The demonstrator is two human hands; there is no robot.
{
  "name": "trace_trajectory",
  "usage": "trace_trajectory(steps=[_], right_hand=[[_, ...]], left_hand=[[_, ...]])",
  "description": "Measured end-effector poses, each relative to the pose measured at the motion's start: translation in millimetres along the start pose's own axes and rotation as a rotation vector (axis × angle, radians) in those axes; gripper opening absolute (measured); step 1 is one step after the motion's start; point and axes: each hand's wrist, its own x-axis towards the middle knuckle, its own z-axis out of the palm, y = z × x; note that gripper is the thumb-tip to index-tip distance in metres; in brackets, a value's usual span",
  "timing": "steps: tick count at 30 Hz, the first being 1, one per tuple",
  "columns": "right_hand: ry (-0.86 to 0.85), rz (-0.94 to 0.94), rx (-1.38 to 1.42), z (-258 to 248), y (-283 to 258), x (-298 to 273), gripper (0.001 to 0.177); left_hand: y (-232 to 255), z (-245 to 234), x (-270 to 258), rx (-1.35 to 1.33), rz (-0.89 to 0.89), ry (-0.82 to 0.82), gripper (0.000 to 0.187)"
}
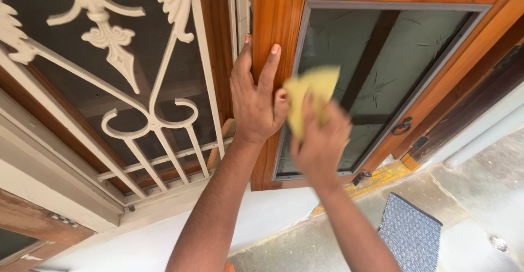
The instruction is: The person cleans wooden window frames and glass panes using a yellow sponge, wiping the frame and glass repeatedly.
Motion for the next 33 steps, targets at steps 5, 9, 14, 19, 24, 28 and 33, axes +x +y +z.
trace_trajectory(steps=[5,9,14,19,24,28,33], right_hand=[[-0.394,0.028,0.031,43.5,7.7,-141.8,0.063],[-0.519,0.065,0.106,45.4,37.0,-229.6,0.069],[-0.514,0.354,-0.15,14.9,95.8,-235.4,0.077],[-0.532,0.488,0.046,19.1,41.6,-206.7,0.087],[-0.747,0.377,0.161,28.8,-29.5,-186.1,0.081],[-0.686,0.387,0.081,11.3,18.9,-184.7,0.078],[-0.738,0.584,-0.174,-4.0,91.6,-188.4,0.079]], left_hand=[[-5.1,1.3,-32.6,0.138,0.071,-0.004,0.08],[-10.0,0.7,-63.1,0.245,0.138,-0.02,0.087],[-11.1,4.2,-71.9,0.213,0.122,-0.014,0.085],[-10.5,5.7,-68.1,0.199,0.107,0.0,0.084],[-9.4,4.2,-69.5,0.2,0.093,-0.011,0.083],[-9.4,5.1,-70.0,0.207,0.092,-0.013,0.082],[-11.1,7.5,-72.0,0.228,0.103,-0.025,0.081]])
